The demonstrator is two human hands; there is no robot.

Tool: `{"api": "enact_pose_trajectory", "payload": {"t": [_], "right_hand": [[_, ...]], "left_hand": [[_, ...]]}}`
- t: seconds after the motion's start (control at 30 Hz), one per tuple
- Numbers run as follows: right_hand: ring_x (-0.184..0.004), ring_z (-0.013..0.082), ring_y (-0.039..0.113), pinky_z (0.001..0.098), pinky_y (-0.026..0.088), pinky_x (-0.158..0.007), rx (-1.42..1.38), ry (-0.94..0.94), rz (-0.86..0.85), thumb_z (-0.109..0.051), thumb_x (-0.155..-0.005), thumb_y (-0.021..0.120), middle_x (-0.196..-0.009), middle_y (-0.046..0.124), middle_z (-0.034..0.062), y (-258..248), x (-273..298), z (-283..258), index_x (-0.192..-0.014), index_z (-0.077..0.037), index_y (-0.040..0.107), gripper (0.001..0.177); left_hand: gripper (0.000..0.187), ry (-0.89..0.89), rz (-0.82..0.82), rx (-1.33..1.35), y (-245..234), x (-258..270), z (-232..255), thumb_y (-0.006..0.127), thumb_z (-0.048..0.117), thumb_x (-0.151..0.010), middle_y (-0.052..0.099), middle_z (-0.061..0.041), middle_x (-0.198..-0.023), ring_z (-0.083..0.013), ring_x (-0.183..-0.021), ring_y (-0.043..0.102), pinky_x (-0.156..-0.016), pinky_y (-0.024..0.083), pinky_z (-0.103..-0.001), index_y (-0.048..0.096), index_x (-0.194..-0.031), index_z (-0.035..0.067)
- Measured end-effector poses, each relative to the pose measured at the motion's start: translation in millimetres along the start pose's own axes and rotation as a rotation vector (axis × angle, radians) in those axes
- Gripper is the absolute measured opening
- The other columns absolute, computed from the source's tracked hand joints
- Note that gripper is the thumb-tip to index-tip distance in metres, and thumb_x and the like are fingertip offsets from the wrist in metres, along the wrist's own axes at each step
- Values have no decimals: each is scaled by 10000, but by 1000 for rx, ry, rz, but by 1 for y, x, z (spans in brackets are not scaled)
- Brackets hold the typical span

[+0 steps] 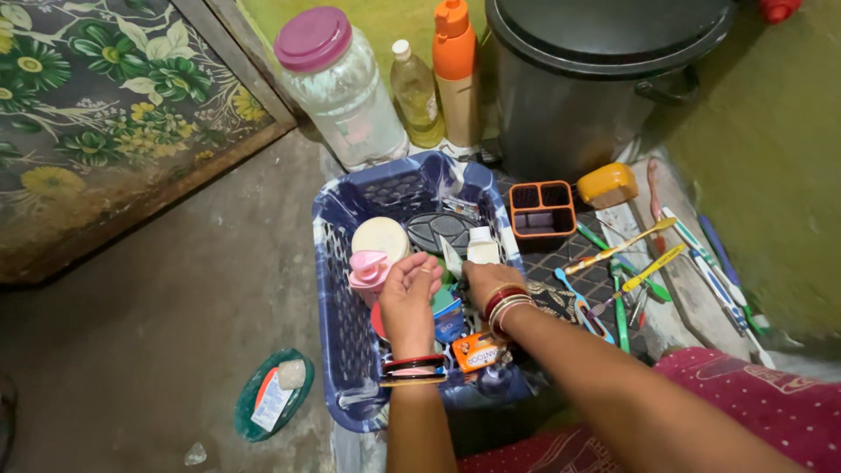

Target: The person sits on the floor and wipes various bathroom items with a cloth, including a yellow container and several toothbrushes. The person opens the container, wipes it, and then wipes each toothbrush individually.

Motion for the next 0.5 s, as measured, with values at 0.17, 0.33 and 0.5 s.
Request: {"api": "enact_pose_trajectory", "payload": {"t": [0.17,0.33,0.5], "right_hand": [[-1011,363,705,473,565,-842,82,-66,36,-102,-900,620,-1144,683,151,5,1,0,-1117,-163,695,238],[-1011,371,684,486,540,-857,-90,-53,113,-127,-837,677,-1168,666,141,-13,8,5,-1145,-170,710,313],[-1048,361,688,451,535,-937,-293,94,103,-265,-833,748,-1109,728,165,-32,11,34,-1117,-180,764,297]], "left_hand": [[248,-20,5,-9,-2,0,-6,675,104,-950,748,-116,-1032,-180,-919,735,-798,578,-271,650,-1146,-46],[248,-31,5,14,-3,1,-6,666,103,-950,742,-117,-1044,-179,-919,731,-792,578,-266,647,-1153,-39],[257,-33,13,36,1,4,-2,667,103,-946,739,-118,-1039,-174,-914,731,-776,581,-257,644,-1160,-37]]}}
Point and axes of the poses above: each hand's wrist, its own x-axis away from the middle knuckle, its own y-axis out of the palm, z = x × y, the point moved 4 cm from there along -x, towards the middle knuckle
